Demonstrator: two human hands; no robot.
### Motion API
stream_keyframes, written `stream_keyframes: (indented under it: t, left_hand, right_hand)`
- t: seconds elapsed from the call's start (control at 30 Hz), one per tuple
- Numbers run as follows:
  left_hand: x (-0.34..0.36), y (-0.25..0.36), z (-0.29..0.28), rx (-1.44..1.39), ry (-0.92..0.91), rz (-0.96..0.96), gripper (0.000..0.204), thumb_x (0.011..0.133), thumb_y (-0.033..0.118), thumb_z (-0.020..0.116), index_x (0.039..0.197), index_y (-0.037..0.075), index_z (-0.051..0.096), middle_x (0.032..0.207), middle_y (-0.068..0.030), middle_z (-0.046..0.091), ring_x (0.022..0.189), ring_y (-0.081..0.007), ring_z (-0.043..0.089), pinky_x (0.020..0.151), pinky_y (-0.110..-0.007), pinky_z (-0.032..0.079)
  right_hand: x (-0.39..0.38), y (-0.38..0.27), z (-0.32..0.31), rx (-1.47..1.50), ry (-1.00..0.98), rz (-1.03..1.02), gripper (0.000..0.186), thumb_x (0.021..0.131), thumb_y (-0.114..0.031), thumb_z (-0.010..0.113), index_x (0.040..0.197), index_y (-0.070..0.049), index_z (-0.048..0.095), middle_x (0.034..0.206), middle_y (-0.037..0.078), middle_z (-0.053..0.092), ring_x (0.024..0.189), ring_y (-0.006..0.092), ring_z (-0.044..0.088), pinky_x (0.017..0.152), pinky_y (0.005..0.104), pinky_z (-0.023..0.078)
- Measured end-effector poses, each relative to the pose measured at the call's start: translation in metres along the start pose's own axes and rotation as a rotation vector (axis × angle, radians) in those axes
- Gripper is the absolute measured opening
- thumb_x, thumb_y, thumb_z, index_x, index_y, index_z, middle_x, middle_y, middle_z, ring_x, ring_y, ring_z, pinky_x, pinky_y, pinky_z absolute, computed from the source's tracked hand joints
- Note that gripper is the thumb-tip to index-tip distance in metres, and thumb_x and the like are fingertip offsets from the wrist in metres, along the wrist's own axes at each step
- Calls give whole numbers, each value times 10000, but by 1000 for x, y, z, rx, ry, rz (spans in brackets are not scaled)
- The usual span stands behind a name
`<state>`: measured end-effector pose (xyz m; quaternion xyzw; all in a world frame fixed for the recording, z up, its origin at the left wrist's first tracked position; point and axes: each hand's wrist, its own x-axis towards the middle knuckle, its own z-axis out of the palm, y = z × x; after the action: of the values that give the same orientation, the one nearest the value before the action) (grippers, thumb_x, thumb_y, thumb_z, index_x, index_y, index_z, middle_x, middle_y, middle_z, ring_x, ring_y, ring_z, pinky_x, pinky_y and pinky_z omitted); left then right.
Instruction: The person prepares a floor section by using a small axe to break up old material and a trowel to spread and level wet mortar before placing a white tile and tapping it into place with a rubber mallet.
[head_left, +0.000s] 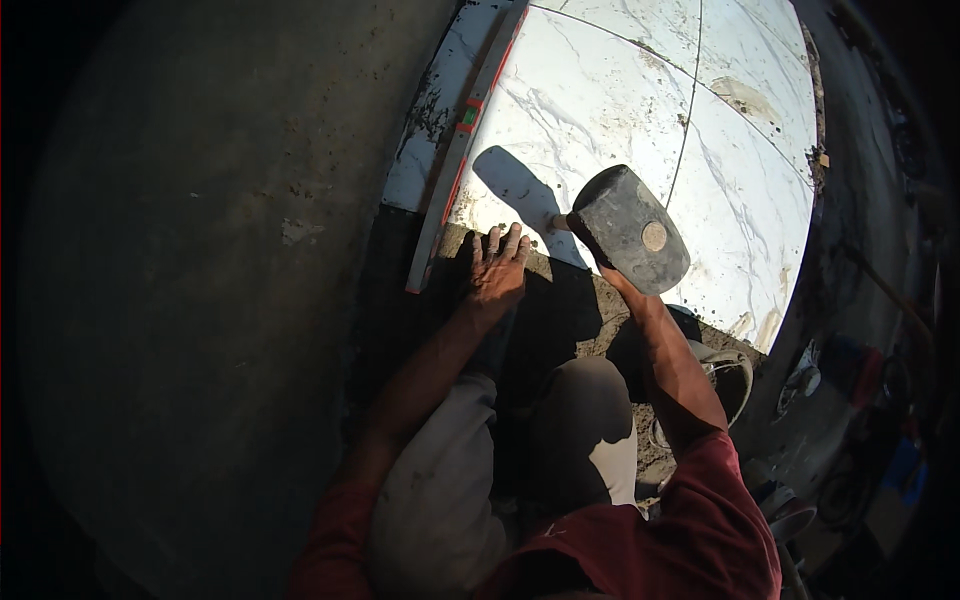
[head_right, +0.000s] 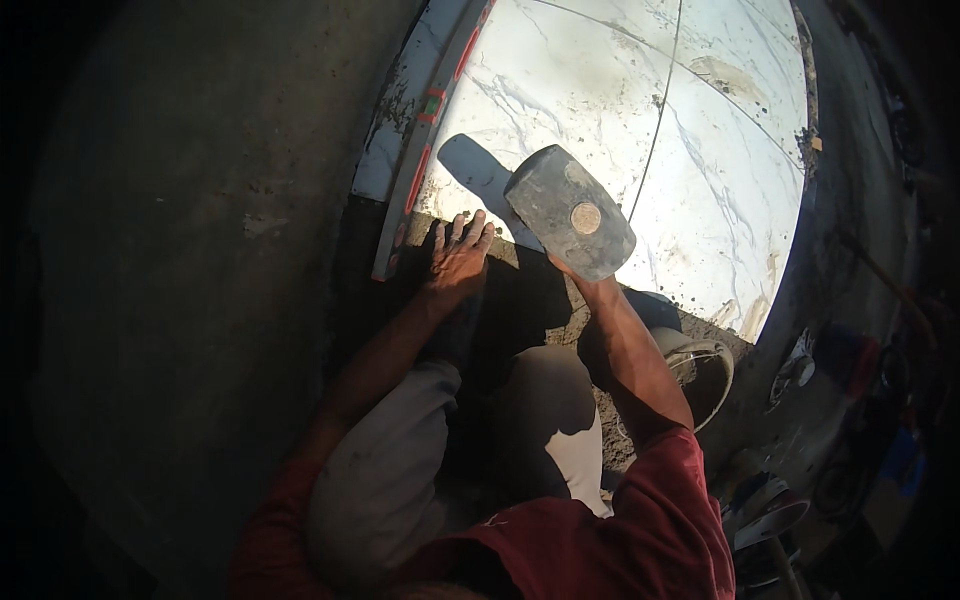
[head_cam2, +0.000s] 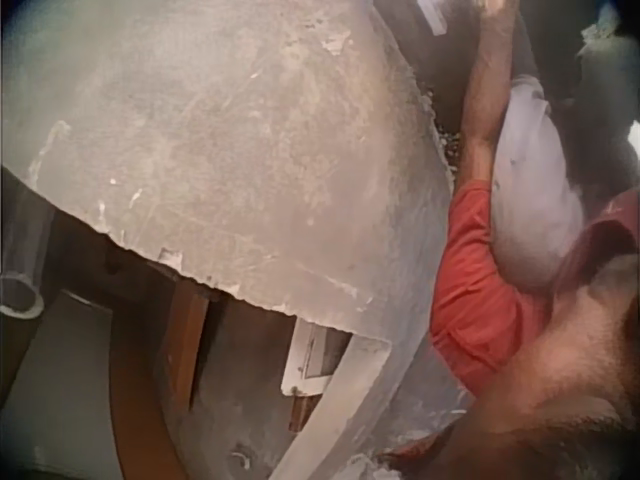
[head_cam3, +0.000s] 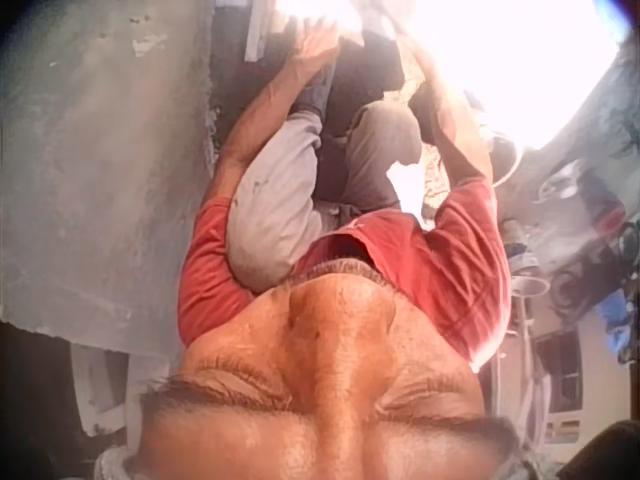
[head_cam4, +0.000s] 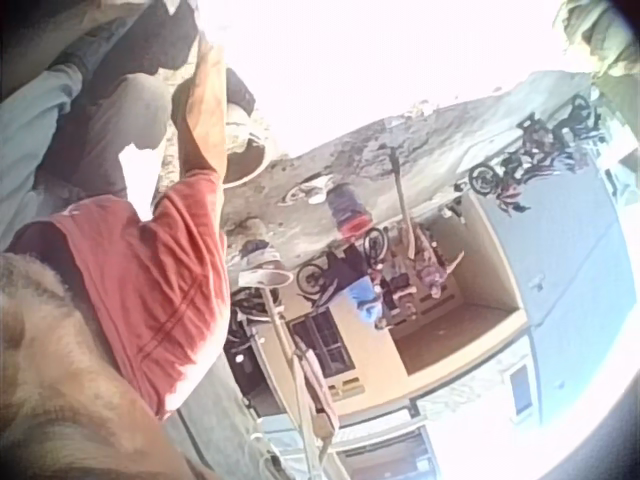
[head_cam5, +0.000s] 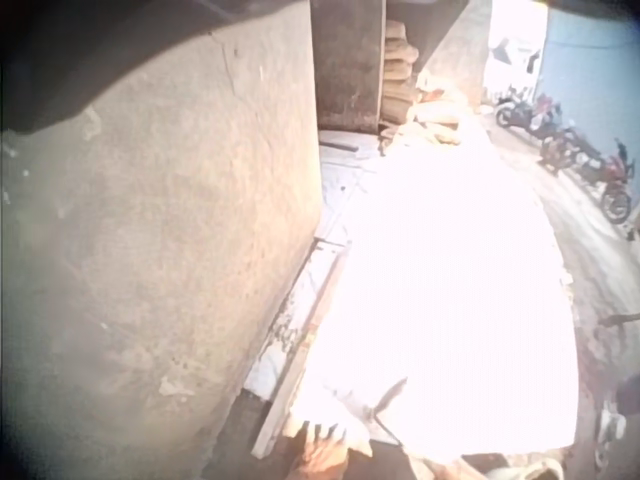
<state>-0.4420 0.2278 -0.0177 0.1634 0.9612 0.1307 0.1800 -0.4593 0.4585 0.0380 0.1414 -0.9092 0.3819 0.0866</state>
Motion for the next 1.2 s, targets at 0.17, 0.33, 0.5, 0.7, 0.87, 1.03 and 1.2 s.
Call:
stream_keyframes:
  t: [0.17,0.33,0.5,0.7,0.87,1.03,1.2]
  left_hand:
    - [-12,-23,52,137,426,-26,418,901,208,425,1303,120,498,1428,-100,393,1309,-390,347,1087,-578,204]
    - [-7,-1,48,137,616,62,357,854,169,476,1161,29,593,1311,-213,489,1199,-395,470,1066,-538,294]
    - [-12,-2,34,173,554,55,398,817,203,509,1154,14,604,1278,-229,515,1164,-375,503,1060,-479,308]
    - [-6,-11,49,105,587,46,363,823,171,481,1107,-14,612,1272,-260,509,1179,-380,498,1066,-471,306]
    - [-5,6,29,128,539,90,347,825,149,483,1069,-65,606,1251,-269,520,1138,-393,528,1043,-481,343]
    - [-10,-8,33,7,328,41,395,871,139,453,1168,-110,530,1278,-331,447,1209,-440,442,1076,-506,280]
    - [0,1,25,19,356,57,417,861,134,451,1186,-120,512,1290,-326,441,1212,-445,436,1075,-507,277]
  right_hand:
    - [-6,24,8,319,-136,157,399,911,-233,537,1288,-124,466,1228,106,554,1075,267,572,969,421,437]
    - [23,-21,-23,-432,-70,-256,419,839,-287,624,1232,-161,554,1218,71,572,1119,293,534,980,410,405]
    - [55,-58,-14,-70,-6,-128,439,801,-300,655,1192,-124,562,1158,90,590,1073,291,551,932,399,427]
    - [60,-63,15,-132,-45,-46,459,764,-313,687,1147,-87,572,1088,105,610,1019,286,570,877,388,450]
    - [65,-48,39,-70,-19,-129,438,766,-314,693,1119,-80,584,1044,91,615,978,269,581,840,381,459]
    - [81,-69,49,26,33,-186,417,768,-315,699,1092,-74,596,999,77,621,937,253,592,804,375,468]
    - [73,-47,68,-36,28,-184,398,770,-316,705,1065,-67,608,955,63,626,896,236,603,768,368,477]
